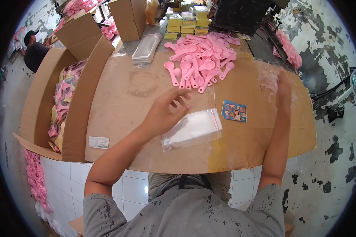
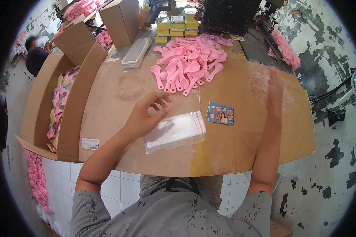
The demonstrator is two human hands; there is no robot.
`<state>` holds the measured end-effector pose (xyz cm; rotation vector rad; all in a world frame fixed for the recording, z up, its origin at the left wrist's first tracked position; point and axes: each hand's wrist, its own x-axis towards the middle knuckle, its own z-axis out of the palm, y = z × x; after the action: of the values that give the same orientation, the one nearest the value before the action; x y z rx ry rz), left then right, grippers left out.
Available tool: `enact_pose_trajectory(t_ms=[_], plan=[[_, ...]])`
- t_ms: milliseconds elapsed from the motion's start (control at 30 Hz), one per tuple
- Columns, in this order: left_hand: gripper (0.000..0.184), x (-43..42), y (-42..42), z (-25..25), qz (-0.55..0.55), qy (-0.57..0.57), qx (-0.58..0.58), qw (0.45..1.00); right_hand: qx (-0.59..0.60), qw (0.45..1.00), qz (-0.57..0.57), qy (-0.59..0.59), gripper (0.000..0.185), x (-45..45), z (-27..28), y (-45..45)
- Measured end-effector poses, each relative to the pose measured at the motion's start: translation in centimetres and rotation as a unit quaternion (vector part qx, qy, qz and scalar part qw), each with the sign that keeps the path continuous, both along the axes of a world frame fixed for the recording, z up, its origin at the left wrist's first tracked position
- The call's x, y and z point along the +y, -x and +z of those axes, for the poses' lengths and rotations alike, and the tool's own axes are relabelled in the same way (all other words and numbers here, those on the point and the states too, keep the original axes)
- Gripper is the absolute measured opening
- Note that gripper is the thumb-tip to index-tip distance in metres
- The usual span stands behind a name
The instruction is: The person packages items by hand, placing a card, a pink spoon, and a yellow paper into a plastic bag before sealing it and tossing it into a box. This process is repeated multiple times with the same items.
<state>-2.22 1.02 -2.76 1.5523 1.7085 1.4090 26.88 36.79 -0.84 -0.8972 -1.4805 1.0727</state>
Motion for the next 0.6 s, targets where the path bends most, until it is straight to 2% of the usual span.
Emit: enact_pose_trajectory(t_ms=[100,200,300,333,367,400,467,500,567,600], plan=[[0.045,-0.1,-1.1,0.2,0.006,0.005,0.088,0.996,0.020,1.000,-0.005,-0.019,0.055,-0.6,3.4,-3.3],[0.043,-0.1,-1.4,-0.4,0.022,-0.002,0.183,0.983,0.113,0.983,0.145,0.025,0.050,0.1,5.2,-6.1],[0.044,-0.1,-1.4,-1.4,0.011,0.014,0.239,0.971,0.037,0.967,0.238,0.087,0.043,2.8,3.4,-8.1],[0.045,-0.1,-1.4,-1.6,0.003,0.024,0.250,0.968,-0.173,0.979,0.103,-0.037,0.041,3.6,1.8,-8.6],[0.044,-0.1,-1.4,-1.7,-0.001,0.028,0.250,0.968,-0.369,0.915,-0.042,-0.158,0.039,4.3,-0.4,-9.1],[0.042,-0.2,-1.4,-1.8,-0.005,0.032,0.249,0.968,-0.536,0.780,-0.184,-0.266,0.037,4.4,-1.6,-9.4],[0.039,-0.1,-1.3,-1.9,-0.014,0.039,0.237,0.971,-0.402,0.898,-0.092,-0.151,0.033,1.4,1.1,-8.1],[0.038,0.0,-1.2,-1.9,-0.020,0.043,0.224,0.973,-0.328,0.940,-0.044,-0.090,0.032,0.0,2.8,-7.5],[0.034,0.0,-1.2,-1.8,-0.024,0.061,0.185,0.981,-0.122,0.988,0.097,-0.004,0.030,-1.0,5.1,-7.8],[0.032,-0.1,-1.3,-1.4,-0.020,0.074,0.160,0.984,-0.013,0.985,0.166,0.037,0.030,-1.2,5.6,-7.8]])
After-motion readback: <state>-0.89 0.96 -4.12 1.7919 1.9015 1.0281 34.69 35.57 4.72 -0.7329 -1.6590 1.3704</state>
